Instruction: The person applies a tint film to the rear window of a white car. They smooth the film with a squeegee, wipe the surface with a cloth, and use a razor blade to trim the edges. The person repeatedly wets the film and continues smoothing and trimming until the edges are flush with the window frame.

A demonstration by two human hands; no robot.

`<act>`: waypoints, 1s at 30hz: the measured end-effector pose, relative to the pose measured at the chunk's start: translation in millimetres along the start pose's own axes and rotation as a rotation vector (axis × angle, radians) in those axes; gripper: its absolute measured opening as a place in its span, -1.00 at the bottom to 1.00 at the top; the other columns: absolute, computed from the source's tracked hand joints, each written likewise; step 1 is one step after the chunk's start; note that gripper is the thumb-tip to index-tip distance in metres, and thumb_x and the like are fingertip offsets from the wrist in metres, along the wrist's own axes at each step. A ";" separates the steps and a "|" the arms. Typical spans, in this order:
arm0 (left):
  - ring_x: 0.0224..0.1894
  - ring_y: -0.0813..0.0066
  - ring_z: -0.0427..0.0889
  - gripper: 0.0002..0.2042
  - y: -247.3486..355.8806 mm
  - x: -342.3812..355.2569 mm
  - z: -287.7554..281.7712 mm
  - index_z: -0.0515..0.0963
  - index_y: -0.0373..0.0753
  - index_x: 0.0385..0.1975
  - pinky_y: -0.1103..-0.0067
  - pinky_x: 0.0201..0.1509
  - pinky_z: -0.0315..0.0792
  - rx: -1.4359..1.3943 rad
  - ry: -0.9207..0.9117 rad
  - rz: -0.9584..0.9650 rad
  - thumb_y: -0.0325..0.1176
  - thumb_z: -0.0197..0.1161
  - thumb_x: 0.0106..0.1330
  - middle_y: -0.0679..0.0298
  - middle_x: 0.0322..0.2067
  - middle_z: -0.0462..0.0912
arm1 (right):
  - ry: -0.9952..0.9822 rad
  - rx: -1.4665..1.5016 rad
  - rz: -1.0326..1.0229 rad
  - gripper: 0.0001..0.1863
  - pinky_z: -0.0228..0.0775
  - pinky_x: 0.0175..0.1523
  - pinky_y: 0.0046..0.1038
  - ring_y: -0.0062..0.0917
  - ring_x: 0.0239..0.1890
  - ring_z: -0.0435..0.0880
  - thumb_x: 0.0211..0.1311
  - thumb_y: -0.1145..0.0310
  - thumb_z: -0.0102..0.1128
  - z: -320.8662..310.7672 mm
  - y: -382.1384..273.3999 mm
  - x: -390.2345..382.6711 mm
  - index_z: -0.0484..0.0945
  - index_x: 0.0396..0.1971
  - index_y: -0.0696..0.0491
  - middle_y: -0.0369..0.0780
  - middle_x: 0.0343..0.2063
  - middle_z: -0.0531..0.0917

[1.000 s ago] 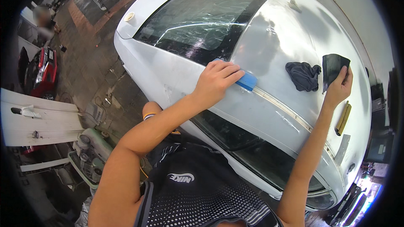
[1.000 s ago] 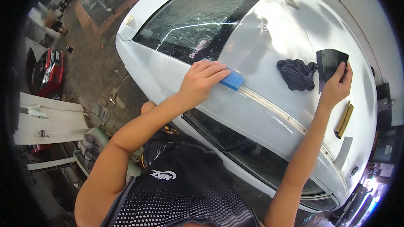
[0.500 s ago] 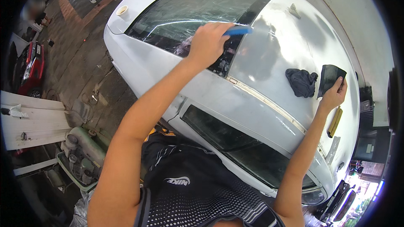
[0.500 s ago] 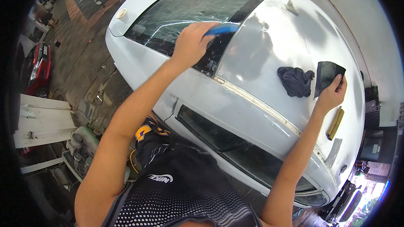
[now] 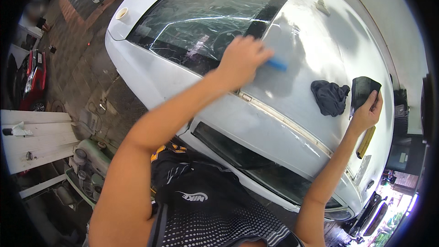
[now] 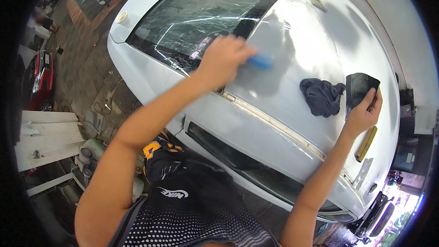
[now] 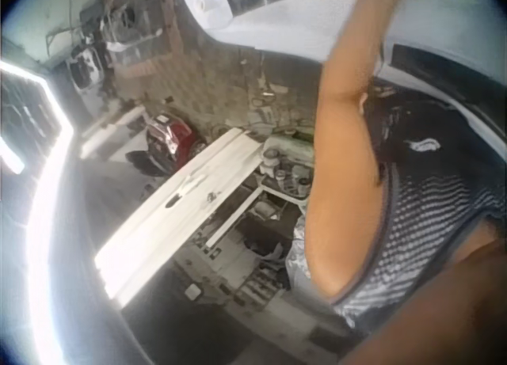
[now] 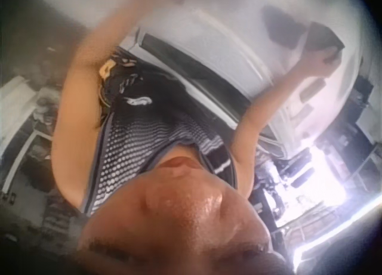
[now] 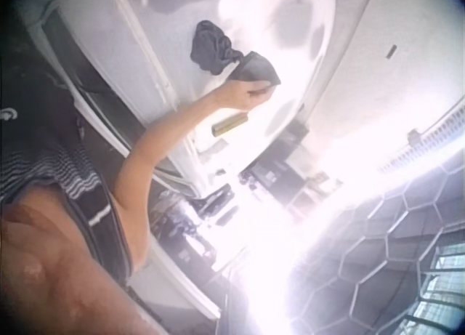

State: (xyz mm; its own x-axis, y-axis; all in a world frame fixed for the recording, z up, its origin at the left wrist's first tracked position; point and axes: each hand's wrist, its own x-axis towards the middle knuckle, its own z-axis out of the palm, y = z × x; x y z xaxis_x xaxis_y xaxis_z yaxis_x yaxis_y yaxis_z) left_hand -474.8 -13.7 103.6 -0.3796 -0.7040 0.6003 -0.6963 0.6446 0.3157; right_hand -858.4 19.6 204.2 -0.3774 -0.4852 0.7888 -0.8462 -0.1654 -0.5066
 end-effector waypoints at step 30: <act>0.09 0.47 0.62 -0.60 53.4 -112.9 -100.2 0.43 -0.42 0.25 0.48 0.24 0.50 -1.115 0.487 -0.901 -0.43 0.28 0.50 0.17 0.10 0.62 | 0.120 0.092 0.097 -0.63 0.51 0.04 -0.48 -0.54 -0.14 0.69 0.55 0.25 0.20 1.2 23.2 12.1 0.63 0.08 0.27 -0.15 -0.15 0.78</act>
State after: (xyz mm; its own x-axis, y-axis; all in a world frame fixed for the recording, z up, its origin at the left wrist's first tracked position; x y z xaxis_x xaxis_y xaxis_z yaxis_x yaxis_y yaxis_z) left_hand -408.0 130.1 126.3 0.2975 -0.9546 0.0155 0.3094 0.1117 0.9444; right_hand -882.1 8.9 201.6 -0.5022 -0.3975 0.7680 -0.7678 -0.2035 -0.6075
